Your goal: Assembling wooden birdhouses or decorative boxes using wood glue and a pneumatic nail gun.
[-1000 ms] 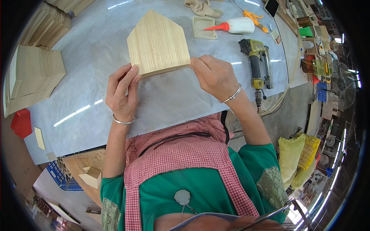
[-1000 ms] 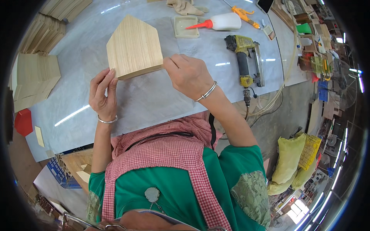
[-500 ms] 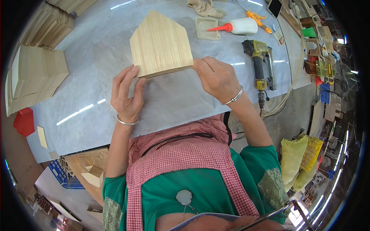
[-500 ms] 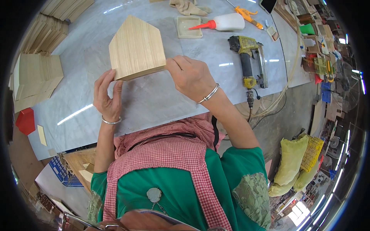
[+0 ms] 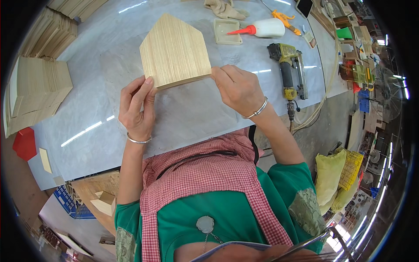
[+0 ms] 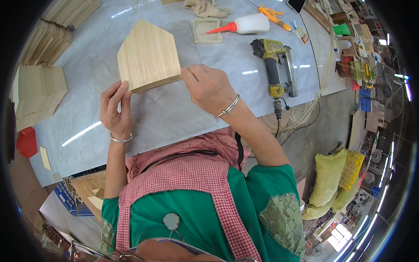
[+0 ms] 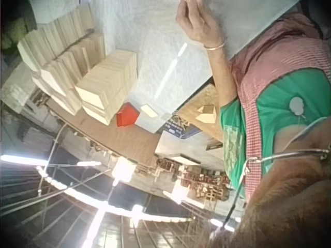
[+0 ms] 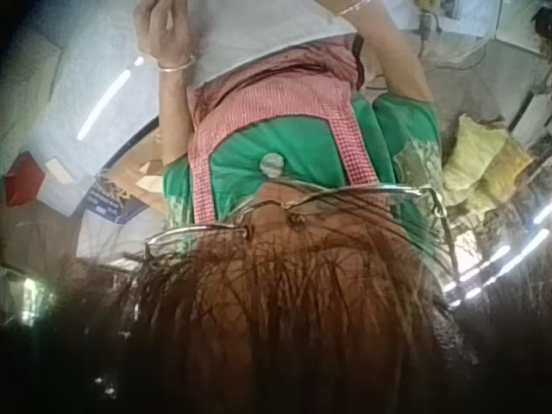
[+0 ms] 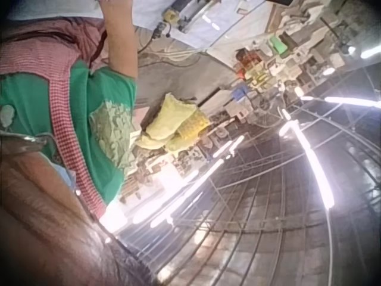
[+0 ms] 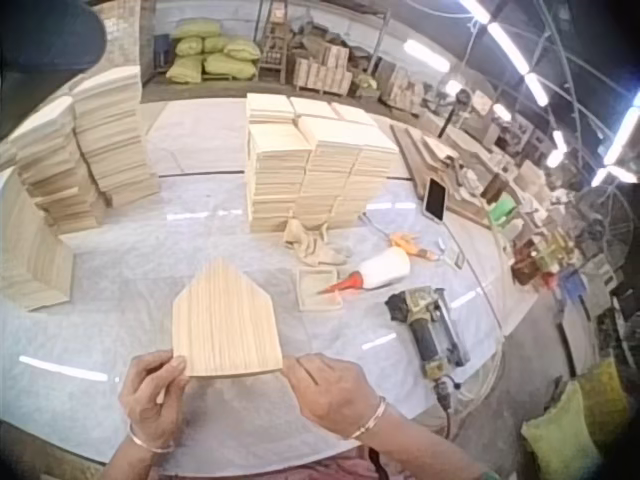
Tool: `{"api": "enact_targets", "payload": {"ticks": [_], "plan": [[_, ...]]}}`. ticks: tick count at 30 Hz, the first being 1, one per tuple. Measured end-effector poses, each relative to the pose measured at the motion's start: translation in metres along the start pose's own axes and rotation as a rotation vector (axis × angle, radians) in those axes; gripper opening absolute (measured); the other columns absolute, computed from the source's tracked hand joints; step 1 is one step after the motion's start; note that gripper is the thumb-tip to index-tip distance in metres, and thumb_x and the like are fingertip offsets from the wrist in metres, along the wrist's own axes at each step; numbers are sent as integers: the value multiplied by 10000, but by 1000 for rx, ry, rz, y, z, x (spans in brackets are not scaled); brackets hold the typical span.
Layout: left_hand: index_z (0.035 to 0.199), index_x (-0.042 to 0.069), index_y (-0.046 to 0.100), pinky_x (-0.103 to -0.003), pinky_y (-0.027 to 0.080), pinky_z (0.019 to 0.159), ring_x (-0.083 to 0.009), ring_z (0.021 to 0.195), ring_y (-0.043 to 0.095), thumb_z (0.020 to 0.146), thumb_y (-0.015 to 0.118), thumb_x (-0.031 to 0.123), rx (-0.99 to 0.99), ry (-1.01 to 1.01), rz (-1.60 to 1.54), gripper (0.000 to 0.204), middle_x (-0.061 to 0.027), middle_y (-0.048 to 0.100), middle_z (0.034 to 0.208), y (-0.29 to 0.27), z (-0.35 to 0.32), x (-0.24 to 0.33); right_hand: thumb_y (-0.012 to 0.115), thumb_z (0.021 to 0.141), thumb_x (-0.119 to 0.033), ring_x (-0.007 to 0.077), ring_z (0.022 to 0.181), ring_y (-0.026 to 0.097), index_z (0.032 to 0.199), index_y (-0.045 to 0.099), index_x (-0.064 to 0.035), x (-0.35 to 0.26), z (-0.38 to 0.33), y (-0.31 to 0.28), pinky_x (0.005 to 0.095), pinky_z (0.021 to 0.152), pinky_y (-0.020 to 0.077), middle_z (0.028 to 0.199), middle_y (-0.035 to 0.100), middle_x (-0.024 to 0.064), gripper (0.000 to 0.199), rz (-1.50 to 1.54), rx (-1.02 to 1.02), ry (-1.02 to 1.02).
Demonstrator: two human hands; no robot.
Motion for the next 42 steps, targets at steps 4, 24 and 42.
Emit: {"api": "enact_targets", "payload": {"ticks": [4, 24, 42], "plan": [[1040, 45, 674, -297, 526, 732, -212, 883, 626, 810, 678, -4, -17, -36, -10, 235, -124, 636, 991, -1, -1, 0, 594, 657, 6, 195, 644, 561, 896, 558, -3, 0, -1, 1, 295, 532, 473, 722, 482, 64, 242, 9, 23, -13], [1024, 50, 668, -293, 521, 743, -205, 884, 624, 823, 673, 7, -26, 0, 81, 205, -115, 640, 987, 2, -2, 1, 710, 766, -105, 190, 591, 592, 935, 595, -22, 7, -12, 3, 284, 497, 468, 741, 582, 59, 221, 116, 137, 93], [1028, 43, 668, -304, 522, 738, -212, 877, 624, 815, 680, 6, -37, 9, 62, 216, -121, 640, 976, 2, 1, 2, 613, 724, -14, 197, 623, 569, 829, 551, -56, 14, -5, 3, 312, 510, 471, 702, 504, 39, 130, 154, 90, -5]]}}
Point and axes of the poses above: each hand's wrist, its own z-axis towards the middle knuckle, its own y-axis out of the palm, x = y × z, the point moved 6 cm from there along z, towards the middle knuckle
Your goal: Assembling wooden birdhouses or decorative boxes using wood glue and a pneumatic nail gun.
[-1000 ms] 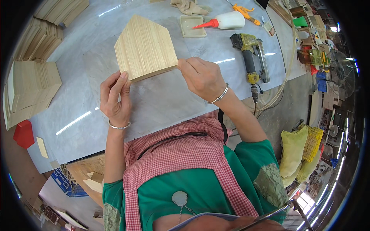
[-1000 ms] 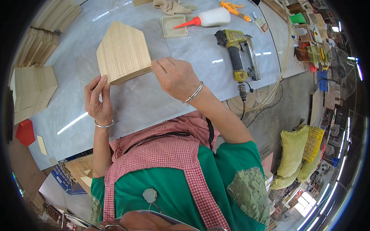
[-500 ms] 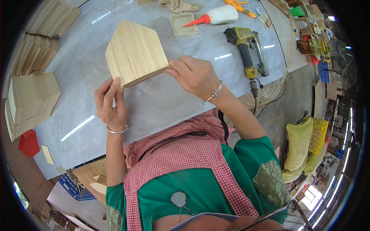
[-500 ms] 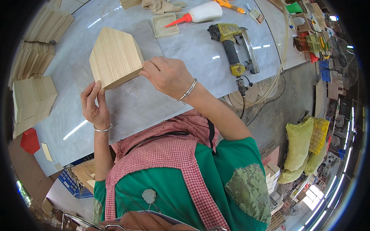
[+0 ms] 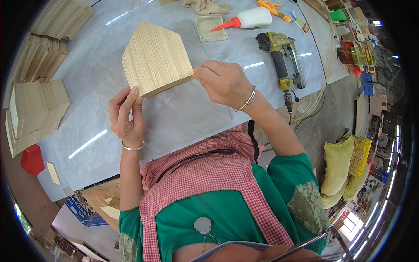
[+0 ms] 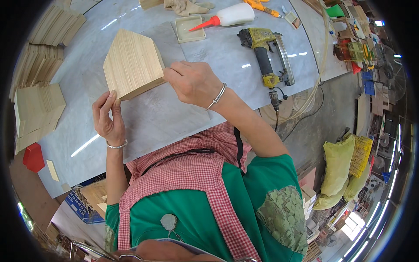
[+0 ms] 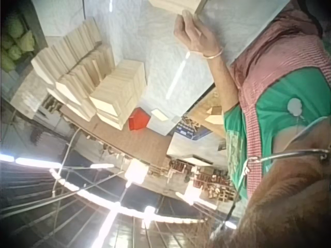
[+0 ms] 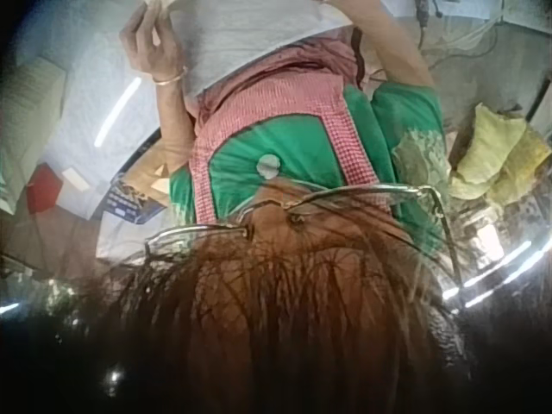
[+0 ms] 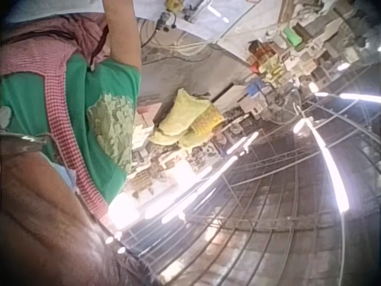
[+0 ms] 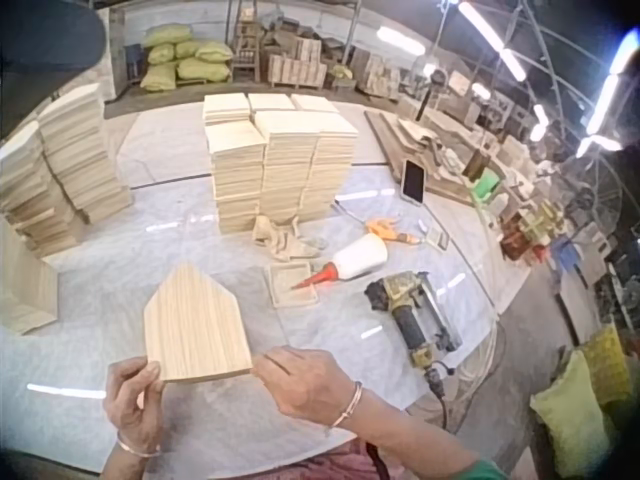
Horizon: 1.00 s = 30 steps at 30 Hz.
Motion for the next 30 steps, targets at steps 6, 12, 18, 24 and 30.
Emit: {"api": "enact_targets", "payload": {"ticks": [6, 12, 18, 24, 30], "plan": [[1030, 51, 671, -303, 521, 737, -213, 875, 624, 814, 680, 5, 0, -16, -14, 221, -114, 632, 978, -2, -1, -4, 608, 771, -57, 252, 747, 609, 1028, 597, -73, 37, -30, -39, 340, 599, 511, 878, 609, 88, 257, -230, 28, 207], [1036, 49, 670, -297, 526, 722, -211, 868, 623, 810, 680, -6, 16, -13, -81, 233, -115, 628, 979, -1, 2, 0, 669, 763, -265, 387, 922, 605, 1309, 388, -53, 130, -124, -93, 470, 792, 487, 1042, 603, 221, 650, -609, -218, 883], [1040, 42, 669, -296, 532, 728, -217, 877, 628, 807, 682, -7, 29, -22, -92, 239, -122, 628, 997, -2, -1, -3, 632, 742, -234, 437, 999, 582, 1324, 330, 33, 157, -113, -87, 468, 855, 473, 1107, 579, 303, 708, -522, -348, 1142], [1047, 40, 668, -299, 532, 739, -225, 888, 629, 801, 685, -4, 36, -28, -126, 250, -127, 626, 1008, -2, -2, -4, 650, 734, -181, 301, 683, 641, 1093, 495, 55, 120, -80, -137, 383, 635, 521, 771, 635, 190, 456, -203, -340, 1181], [1045, 46, 671, -302, 532, 743, -224, 890, 628, 802, 681, -8, 50, -52, -121, 249, -121, 626, 1006, -3, -2, -5, 646, 792, -121, 104, 456, 541, 852, 549, 31, -1, -6, -131, 253, 433, 456, 580, 561, 50, 190, 526, -298, 1271]]}}
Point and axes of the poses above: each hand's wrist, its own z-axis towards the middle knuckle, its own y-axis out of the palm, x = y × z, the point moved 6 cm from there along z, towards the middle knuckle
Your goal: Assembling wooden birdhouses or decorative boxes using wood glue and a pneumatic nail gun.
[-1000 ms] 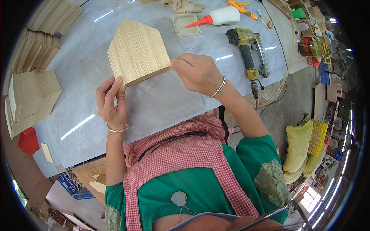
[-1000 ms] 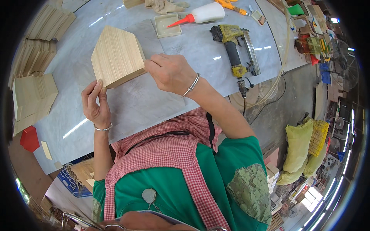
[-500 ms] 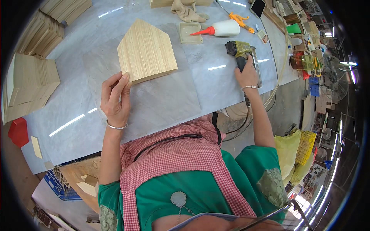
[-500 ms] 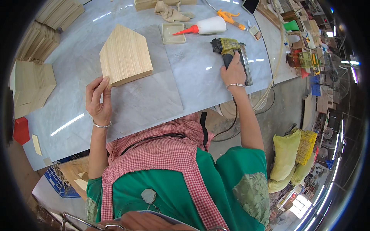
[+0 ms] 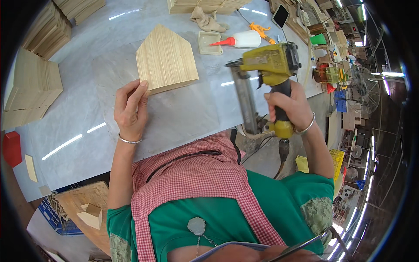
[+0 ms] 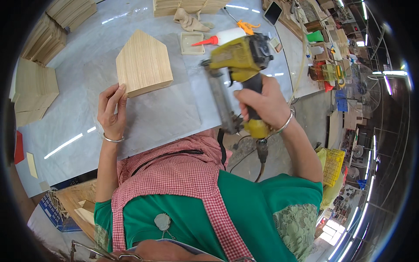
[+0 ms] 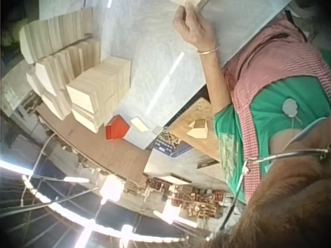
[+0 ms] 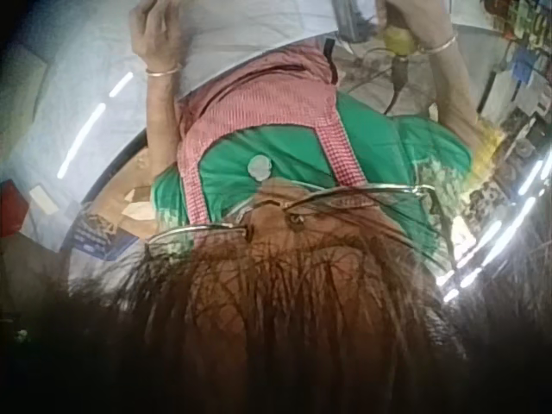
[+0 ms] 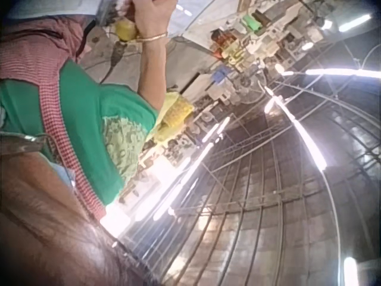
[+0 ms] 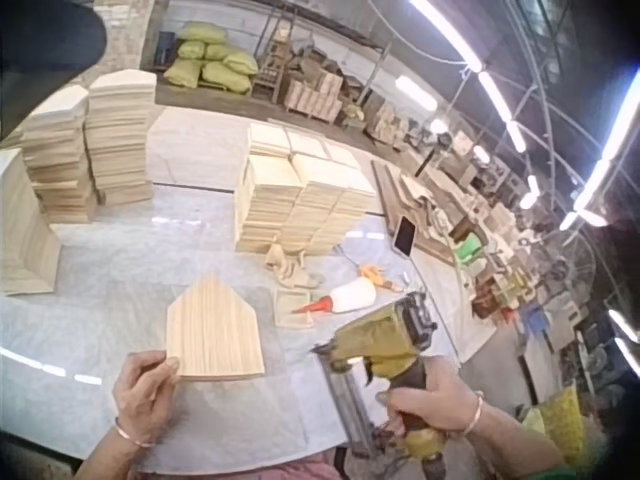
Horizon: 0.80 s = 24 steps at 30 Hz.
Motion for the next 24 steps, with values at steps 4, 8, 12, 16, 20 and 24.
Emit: {"api": "enact_targets", "payload": {"ticks": [4, 8, 12, 16, 20, 24], "plan": [[1025, 24, 673, -274, 536, 650, -206, 807, 618, 769, 700, -34, 29, 71, 7, 264, -127, 619, 969, 1, 3, 4, 654, 805, -122, 102, 452, 548, 863, 568, 23, -15, -5, 33, 251, 435, 458, 569, 566, 37, 178, -15, -187, 48], [1048, 48, 670, -300, 532, 731, -226, 884, 628, 795, 681, -21, -2, 25, -8, 262, -120, 627, 1000, 2, 1, 2, 657, 824, -128, 94, 452, 551, 970, 585, 34, -17, -1, 44, 244, 434, 458, 575, 567, 22, 230, -48, -240, 8], [1052, 47, 666, -296, 533, 727, -224, 881, 629, 793, 679, -27, 2, 37, -5, 270, -122, 625, 1004, 2, 1, 1, 652, 826, -122, 91, 449, 545, 987, 582, 34, -19, -1, 48, 246, 431, 455, 572, 562, 18, 235, -69, -245, 19], [1054, 46, 665, -294, 534, 725, -222, 882, 629, 792, 678, -30, -2, 27, -15, 273, -123, 620, 1012, 2, 0, 0, 651, 825, -109, 87, 445, 534, 1015, 570, 36, -19, 1, 51, 250, 427, 447, 568, 553, 13, 252, -84, -247, 11], [1055, 48, 664, -293, 535, 724, -222, 884, 629, 791, 678, -32, -13, 24, -11, 276, -124, 617, 1019, 2, 1, 1, 648, 823, -101, 91, 441, 530, 1024, 560, 41, -19, 0, 51, 248, 425, 439, 567, 552, 19, 262, -98, -237, 4], [1061, 50, 662, -294, 534, 723, -223, 881, 628, 790, 680, -31, -11, 31, -11, 283, -124, 617, 1017, 2, 2, 1, 644, 823, -103, 96, 437, 527, 1026, 557, 43, -21, 0, 53, 250, 426, 433, 567, 552, 25, 264, -98, -239, -2]]}}
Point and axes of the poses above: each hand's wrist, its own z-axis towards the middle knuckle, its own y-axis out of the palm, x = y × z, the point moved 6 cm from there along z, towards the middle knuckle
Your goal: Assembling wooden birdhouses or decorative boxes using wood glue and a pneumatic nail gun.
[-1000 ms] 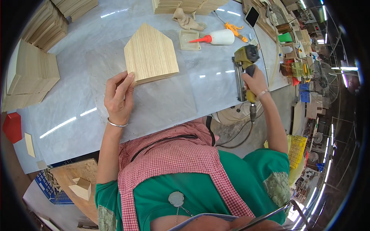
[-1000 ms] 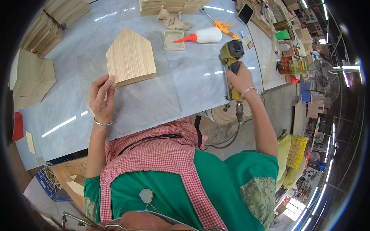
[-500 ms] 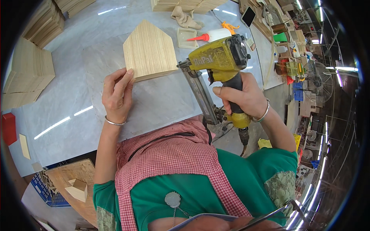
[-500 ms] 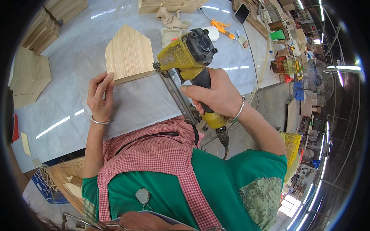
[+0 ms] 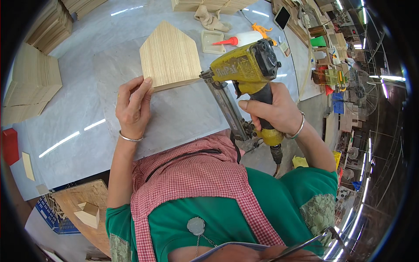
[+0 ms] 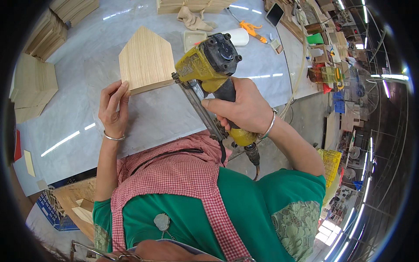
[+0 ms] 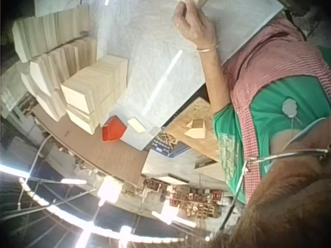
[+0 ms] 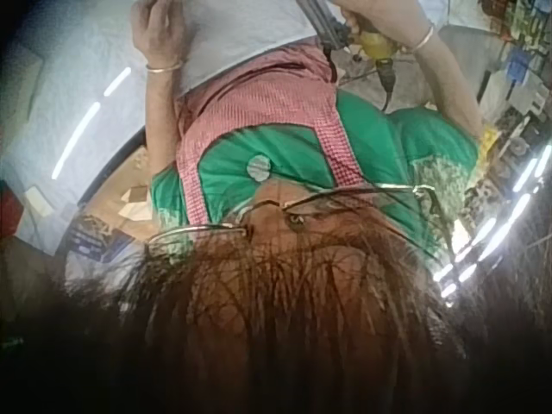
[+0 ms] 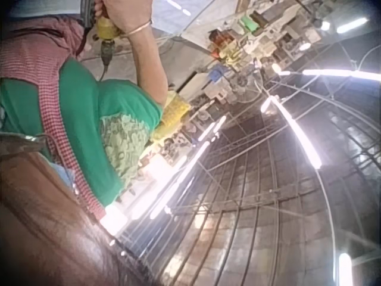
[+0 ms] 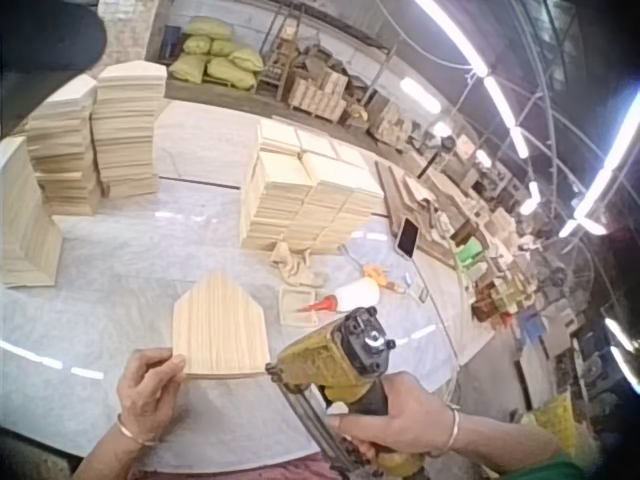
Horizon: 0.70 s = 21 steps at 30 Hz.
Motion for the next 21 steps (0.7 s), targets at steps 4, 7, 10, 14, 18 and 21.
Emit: {"api": "enact_targets", "payload": {"ticks": [4, 7, 10, 14, 18, 21], "plan": [[1063, 51, 661, -294, 533, 724, -224, 878, 628, 787, 683, -30, 4, 8, 9, 288, -125, 618, 1014, -1, -1, 0, 641, 824, -112, 97, 439, 523, 1020, 556, 42, 0, 2, 1, 253, 429, 427, 569, 551, 29, 264, -18, -11, 1], [1040, 43, 669, -285, 552, 675, -216, 818, 622, 745, 710, -40, 24, 39, 17, 309, -124, 618, 971, 0, 2, 1, 640, 824, -116, 96, 440, 520, 1013, 556, 42, 1, 2, 1, 253, 430, 425, 571, 549, 30, 260, -20, -5, 7], [1041, 45, 666, -286, 555, 674, -217, 819, 623, 745, 710, -40, 29, 51, 22, 311, -123, 616, 968, 0, 2, 3, 638, 825, -117, 96, 439, 519, 1002, 554, 46, 1, 2, 1, 251, 429, 422, 576, 552, 34, 254, -44, -10, 2], [1039, 47, 665, -286, 555, 671, -217, 816, 622, 740, 713, -40, 38, 44, 7, 315, -123, 616, 967, 0, 1, 1, 638, 827, -120, 93, 444, 525, 976, 561, 52, -3, 2, 2, 248, 433, 423, 574, 557, 33, 241, -131, -12, 23], [1034, 49, 667, -287, 555, 673, -218, 817, 620, 735, 714, -42, 36, 35, -1, 316, -123, 616, 968, 0, 0, 0, 654, 810, -150, 79, 456, 519, 878, 576, 74, -16, -1, 12, 244, 434, 426, 553, 551, 27, 246, -50, -31, -9], [1036, 50, 668, -289, 554, 674, -220, 817, 620, 730, 715, -45, 33, 38, 5, 324, -122, 615, 967, -2, 1, 1, 660, 802, -165, 79, 456, 518, 911, 583, 83, -22, 2, 19, 246, 439, 422, 541, 549, 26, 282, -96, -34, -11]]}}
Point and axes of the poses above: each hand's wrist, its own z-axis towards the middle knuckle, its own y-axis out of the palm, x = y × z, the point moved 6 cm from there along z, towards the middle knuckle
